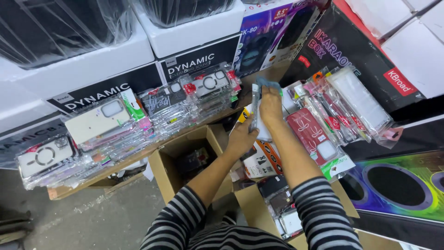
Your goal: Sorting and organizing various phone cases from a pile into different cardboard boxes.
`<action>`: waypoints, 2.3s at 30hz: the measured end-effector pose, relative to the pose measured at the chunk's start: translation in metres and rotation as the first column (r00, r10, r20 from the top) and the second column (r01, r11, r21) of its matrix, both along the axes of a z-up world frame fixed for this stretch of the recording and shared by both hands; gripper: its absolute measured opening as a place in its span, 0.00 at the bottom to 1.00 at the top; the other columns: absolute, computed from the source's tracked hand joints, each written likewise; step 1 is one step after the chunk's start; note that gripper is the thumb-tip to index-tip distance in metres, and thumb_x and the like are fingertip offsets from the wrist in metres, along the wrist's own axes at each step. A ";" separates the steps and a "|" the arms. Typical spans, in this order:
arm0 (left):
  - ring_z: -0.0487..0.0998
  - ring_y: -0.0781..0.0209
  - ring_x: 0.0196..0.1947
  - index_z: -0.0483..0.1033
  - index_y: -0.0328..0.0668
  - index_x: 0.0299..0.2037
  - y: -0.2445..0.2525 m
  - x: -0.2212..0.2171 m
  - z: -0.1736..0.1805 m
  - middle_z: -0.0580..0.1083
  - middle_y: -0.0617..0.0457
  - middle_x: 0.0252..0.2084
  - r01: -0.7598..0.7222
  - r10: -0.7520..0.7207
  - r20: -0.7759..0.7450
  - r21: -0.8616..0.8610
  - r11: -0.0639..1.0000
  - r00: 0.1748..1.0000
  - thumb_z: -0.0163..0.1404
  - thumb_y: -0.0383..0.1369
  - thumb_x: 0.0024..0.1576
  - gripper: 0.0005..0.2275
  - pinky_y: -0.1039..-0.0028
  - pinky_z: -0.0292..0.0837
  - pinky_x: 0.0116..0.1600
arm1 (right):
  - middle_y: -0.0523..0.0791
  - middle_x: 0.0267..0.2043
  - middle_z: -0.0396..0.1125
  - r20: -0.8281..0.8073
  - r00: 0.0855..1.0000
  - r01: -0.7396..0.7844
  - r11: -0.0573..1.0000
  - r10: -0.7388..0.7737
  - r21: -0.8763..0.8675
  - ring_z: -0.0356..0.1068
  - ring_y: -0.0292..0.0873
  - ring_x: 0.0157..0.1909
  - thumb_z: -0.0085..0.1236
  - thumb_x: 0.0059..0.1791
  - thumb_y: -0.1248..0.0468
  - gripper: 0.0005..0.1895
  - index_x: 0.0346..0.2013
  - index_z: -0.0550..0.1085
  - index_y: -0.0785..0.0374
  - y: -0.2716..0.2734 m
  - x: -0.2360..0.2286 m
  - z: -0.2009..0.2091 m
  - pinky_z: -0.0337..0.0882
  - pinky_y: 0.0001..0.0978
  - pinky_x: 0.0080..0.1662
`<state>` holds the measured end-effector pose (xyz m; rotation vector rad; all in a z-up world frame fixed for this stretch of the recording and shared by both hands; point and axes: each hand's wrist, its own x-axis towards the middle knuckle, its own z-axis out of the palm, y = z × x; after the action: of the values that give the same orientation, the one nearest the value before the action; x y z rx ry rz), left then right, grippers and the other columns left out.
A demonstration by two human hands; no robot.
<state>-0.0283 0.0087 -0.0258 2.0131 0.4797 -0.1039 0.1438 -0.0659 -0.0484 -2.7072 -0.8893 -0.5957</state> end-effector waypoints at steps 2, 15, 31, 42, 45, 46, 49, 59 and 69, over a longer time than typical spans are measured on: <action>0.70 0.35 0.62 0.58 0.53 0.73 -0.005 -0.002 0.028 0.67 0.34 0.60 -0.016 0.014 0.020 0.107 0.994 1.000 0.49 0.40 0.56 0.31 0.50 0.70 0.60 | 0.55 0.44 0.72 -0.041 0.999 -0.010 0.999 0.011 0.036 0.75 0.58 0.47 0.50 0.47 0.74 0.20 0.52 0.78 0.63 -0.006 0.016 0.004 0.75 0.45 0.49; 0.50 0.23 0.68 0.52 0.33 0.73 -0.056 0.028 0.055 0.48 0.24 0.72 0.084 -0.129 0.087 0.400 0.913 0.988 0.57 0.35 0.51 0.39 0.37 0.55 0.62 | 0.61 0.49 0.72 -0.163 0.974 -0.022 0.781 0.158 0.624 0.69 0.65 0.56 0.44 0.48 0.78 0.23 0.54 0.78 0.66 -0.108 -0.033 0.140 0.66 0.53 0.59; 0.75 0.44 0.59 0.72 0.45 0.64 0.023 0.000 0.060 0.71 0.39 0.64 -0.128 0.427 -0.077 -0.987 0.093 0.901 0.54 0.53 0.60 0.28 0.57 0.73 0.60 | 0.55 0.71 0.59 -0.125 0.888 -0.259 0.707 0.442 0.658 0.57 0.59 0.71 0.44 0.56 0.67 0.23 0.67 0.67 0.62 0.004 -0.149 0.073 0.56 0.50 0.69; 0.67 0.41 0.65 0.59 0.61 0.73 0.016 -0.032 0.089 0.62 0.50 0.70 -0.086 0.339 -0.030 -0.985 0.151 0.940 0.49 0.45 0.62 0.27 0.38 0.70 0.57 | 0.57 0.73 0.54 -0.307 0.852 -0.169 0.777 0.424 0.606 0.51 0.62 0.74 0.39 0.58 0.62 0.25 0.71 0.62 0.59 0.005 -0.182 0.101 0.50 0.51 0.72; 0.69 0.41 0.62 0.61 0.61 0.72 0.018 -0.032 0.072 0.63 0.49 0.68 -0.089 0.340 -0.041 -0.988 0.127 0.940 0.52 0.44 0.60 0.28 0.35 0.71 0.53 | 0.58 0.74 0.53 -0.223 0.849 -0.266 0.753 0.478 0.601 0.50 0.64 0.74 0.40 0.57 0.65 0.26 0.71 0.62 0.60 0.004 -0.170 0.103 0.48 0.53 0.72; 0.69 0.41 0.62 0.61 0.61 0.72 0.018 -0.033 0.070 0.63 0.49 0.68 -0.091 0.338 -0.043 -0.988 0.128 0.940 0.52 0.44 0.60 0.28 0.35 0.71 0.53 | 0.58 0.74 0.53 -0.225 0.850 -0.263 0.754 0.477 0.602 0.50 0.64 0.74 0.40 0.57 0.65 0.26 0.71 0.62 0.60 0.003 -0.157 0.098 0.48 0.53 0.72; 0.71 0.40 0.58 0.63 0.61 0.71 0.022 -0.034 0.074 0.65 0.48 0.66 -0.083 0.331 -0.040 -0.990 0.116 0.943 0.55 0.42 0.59 0.28 0.32 0.72 0.50 | 0.59 0.71 0.57 -0.152 0.913 -0.216 0.765 0.378 0.607 0.54 0.65 0.72 0.42 0.53 0.74 0.29 0.70 0.63 0.62 -0.001 -0.113 0.089 0.54 0.55 0.69; 0.67 0.46 0.62 0.65 0.54 0.70 0.042 -0.070 0.129 0.65 0.40 0.66 -0.086 0.420 0.201 -0.817 0.571 0.885 0.52 0.36 0.58 0.26 0.48 0.68 0.60 | 0.49 0.57 0.69 -0.066 0.996 -0.048 0.998 0.052 0.051 0.67 0.51 0.60 0.54 0.46 0.65 0.21 0.55 0.77 0.55 -0.039 -0.075 0.031 0.67 0.41 0.58; 0.73 0.39 0.62 0.72 0.71 0.64 0.014 -0.050 0.127 0.73 0.42 0.57 0.278 -0.334 0.609 0.189 0.942 0.719 0.56 0.41 0.55 0.23 0.55 0.66 0.67 | 0.50 0.43 0.71 -0.546 0.465 0.518 0.286 0.697 0.806 0.77 0.51 0.39 0.42 0.53 0.32 0.35 0.58 0.71 0.56 -0.131 -0.093 0.152 0.81 0.36 0.33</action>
<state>-0.0783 0.0225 0.1014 2.0412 -0.2987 0.4003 0.0510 -0.1971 0.1032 -1.2576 -0.1605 0.3790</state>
